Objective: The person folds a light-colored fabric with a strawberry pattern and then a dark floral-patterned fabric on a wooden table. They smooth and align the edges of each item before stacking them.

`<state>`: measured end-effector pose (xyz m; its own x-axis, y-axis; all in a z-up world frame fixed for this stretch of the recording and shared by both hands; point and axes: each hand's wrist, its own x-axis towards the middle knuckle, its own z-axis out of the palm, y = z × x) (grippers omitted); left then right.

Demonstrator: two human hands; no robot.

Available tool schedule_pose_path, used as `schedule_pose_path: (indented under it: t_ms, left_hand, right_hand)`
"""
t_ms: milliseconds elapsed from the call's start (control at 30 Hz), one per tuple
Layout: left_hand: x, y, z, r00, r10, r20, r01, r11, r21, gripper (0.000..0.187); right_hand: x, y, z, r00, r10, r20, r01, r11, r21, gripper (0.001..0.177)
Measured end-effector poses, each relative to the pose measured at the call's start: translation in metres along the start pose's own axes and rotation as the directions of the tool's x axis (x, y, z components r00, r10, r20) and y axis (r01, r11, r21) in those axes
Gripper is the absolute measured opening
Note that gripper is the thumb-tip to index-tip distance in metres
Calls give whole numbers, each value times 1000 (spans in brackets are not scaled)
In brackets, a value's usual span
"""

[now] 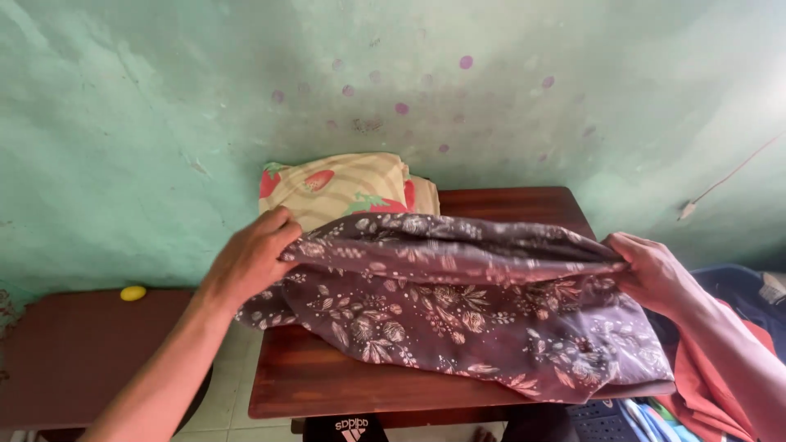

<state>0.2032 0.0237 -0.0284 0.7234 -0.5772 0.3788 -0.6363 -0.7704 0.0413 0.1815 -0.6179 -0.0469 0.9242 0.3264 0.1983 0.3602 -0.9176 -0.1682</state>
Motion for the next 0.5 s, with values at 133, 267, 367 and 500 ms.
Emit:
schedule_pose_path:
  t_ms: [133,267,367,500]
  left_hand:
    - [2,35,8,993,-112,45,120,960,-253,44]
    - [10,56,-17,917,-321,235,389,848,-360,66]
    - [6,69,-77,808,-478,344,585,714,-384,27]
    - [-17,32,-134,909,-416,-34,384,866,-321,44]
  right_hand:
    - [-13,-33,-28,972,-110,-209,112,994,-5,20]
    - [-28,-42,-46,978,-98,-182,89,994,-62,20]
    - [-42,-38,-64,989,79,-122,-89,993,-78,18]
    - [-52,-31,-108,946,269,-181,-287,954,-83,44]
